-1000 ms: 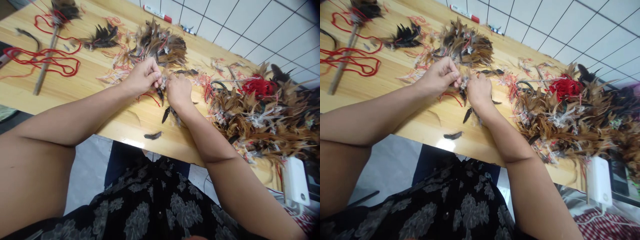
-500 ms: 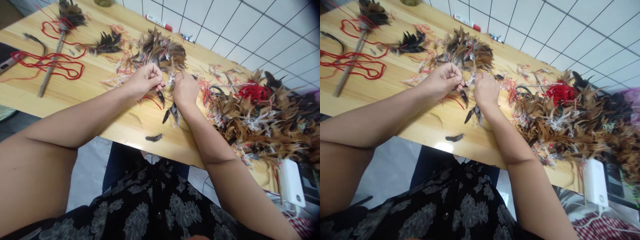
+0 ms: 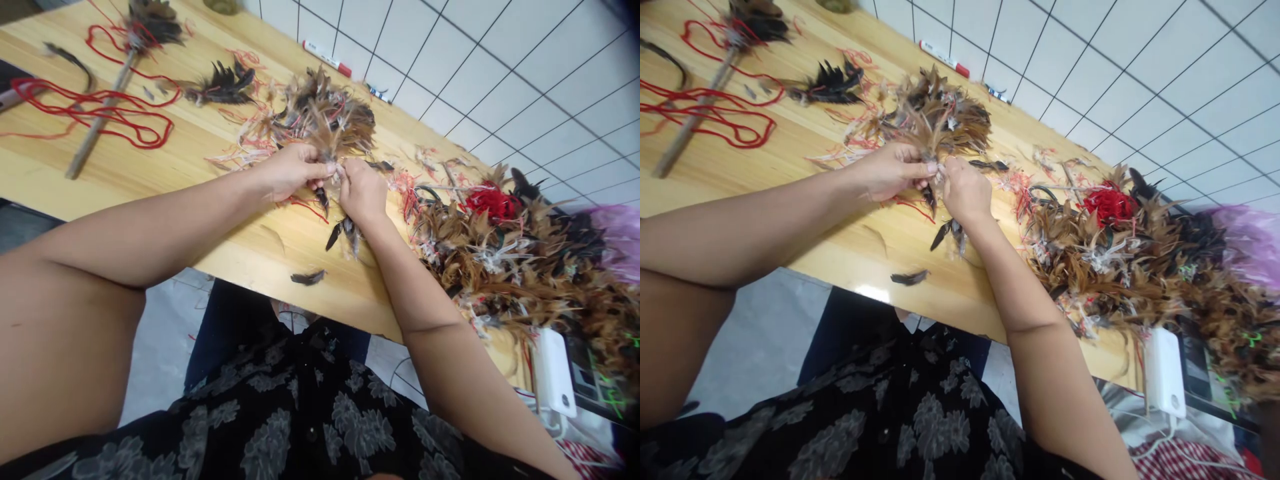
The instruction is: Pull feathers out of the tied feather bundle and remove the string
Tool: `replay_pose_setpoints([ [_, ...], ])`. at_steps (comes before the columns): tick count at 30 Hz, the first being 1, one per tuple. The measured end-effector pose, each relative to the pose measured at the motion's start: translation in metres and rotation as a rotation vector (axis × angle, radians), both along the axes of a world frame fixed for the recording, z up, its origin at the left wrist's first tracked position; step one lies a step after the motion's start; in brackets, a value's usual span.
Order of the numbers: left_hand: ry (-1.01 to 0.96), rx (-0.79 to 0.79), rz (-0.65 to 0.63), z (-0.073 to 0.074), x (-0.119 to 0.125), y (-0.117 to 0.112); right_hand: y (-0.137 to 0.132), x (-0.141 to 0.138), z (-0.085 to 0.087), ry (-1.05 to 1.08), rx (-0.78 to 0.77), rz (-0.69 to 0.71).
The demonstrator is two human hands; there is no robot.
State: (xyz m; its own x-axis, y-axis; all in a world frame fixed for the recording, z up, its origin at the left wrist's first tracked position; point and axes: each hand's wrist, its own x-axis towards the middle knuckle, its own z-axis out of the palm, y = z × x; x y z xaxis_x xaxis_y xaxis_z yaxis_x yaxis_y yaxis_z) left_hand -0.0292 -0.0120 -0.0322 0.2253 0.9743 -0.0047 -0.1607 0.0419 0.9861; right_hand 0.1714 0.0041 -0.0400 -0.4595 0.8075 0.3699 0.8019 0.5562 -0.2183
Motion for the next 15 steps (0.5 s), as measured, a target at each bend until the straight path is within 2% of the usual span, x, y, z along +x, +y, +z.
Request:
replay_pose_setpoints([
  [4,0.068,0.07,0.088,-0.005,-0.003,0.005,0.012,0.006,-0.002,0.141,-0.16,0.039],
  [7,0.095,0.132,0.111,0.0,-0.001,0.004,0.02,0.01,-0.002,0.344,-0.286,0.101],
  [12,0.144,0.245,0.084,0.012,0.001,-0.001,0.017,0.006,0.005,0.741,-0.576,0.213],
  [15,0.177,0.302,0.058,0.011,-0.003,0.001,0.008,0.001,0.014,0.883,-0.769,0.212],
])
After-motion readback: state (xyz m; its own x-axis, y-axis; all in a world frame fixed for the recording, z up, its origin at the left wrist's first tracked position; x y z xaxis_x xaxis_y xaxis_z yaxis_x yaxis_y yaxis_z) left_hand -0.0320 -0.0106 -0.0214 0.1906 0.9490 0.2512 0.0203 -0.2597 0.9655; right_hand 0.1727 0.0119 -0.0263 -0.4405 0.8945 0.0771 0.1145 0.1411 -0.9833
